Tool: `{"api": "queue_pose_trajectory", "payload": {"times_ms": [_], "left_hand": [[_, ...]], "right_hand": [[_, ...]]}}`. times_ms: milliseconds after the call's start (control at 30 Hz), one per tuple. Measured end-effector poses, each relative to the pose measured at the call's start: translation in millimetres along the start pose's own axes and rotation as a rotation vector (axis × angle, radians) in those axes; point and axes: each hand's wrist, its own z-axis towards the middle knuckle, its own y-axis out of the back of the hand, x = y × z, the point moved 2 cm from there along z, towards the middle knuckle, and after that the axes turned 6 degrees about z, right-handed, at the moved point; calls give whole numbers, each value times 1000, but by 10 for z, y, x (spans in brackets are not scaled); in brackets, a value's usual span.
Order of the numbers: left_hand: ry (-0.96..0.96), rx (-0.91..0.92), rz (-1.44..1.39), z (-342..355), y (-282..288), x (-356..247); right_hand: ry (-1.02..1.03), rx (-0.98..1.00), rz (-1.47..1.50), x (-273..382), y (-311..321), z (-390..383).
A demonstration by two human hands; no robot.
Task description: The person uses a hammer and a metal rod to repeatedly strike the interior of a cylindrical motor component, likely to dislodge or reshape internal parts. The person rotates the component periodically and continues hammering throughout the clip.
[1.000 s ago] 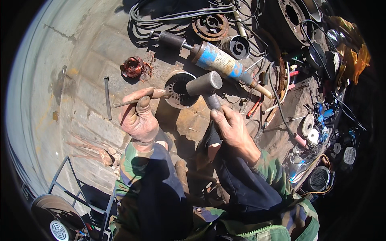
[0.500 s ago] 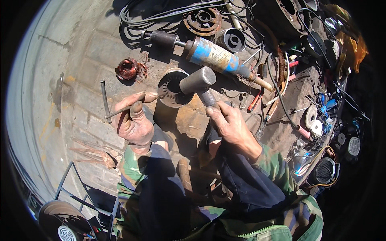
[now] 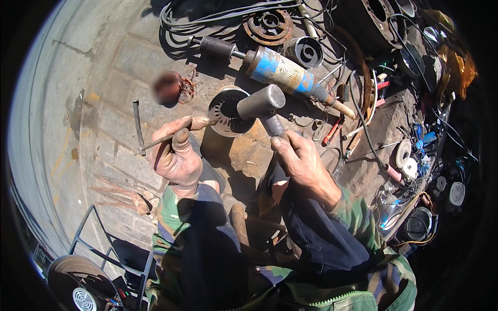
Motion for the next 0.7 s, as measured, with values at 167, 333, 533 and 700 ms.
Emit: {"api": "queue_pose_trajectory", "payload": {"times_ms": [167, 333, 533, 700], "left_hand": [[-19, -17, -40, 29, -4, -7], [-39, 7, -22, 55, -53, -14], [-233, 214, -2, 72, -121, -31], [-423, 290, 241, 72, -233, 80]], "right_hand": [[-6, 3, 11, -29, -1, -17], [46, -18, -15, -18, -13, 5], [36, -20, -22, -54, -14, -13], [7, -6, -11, -86, -34, -14]]}}
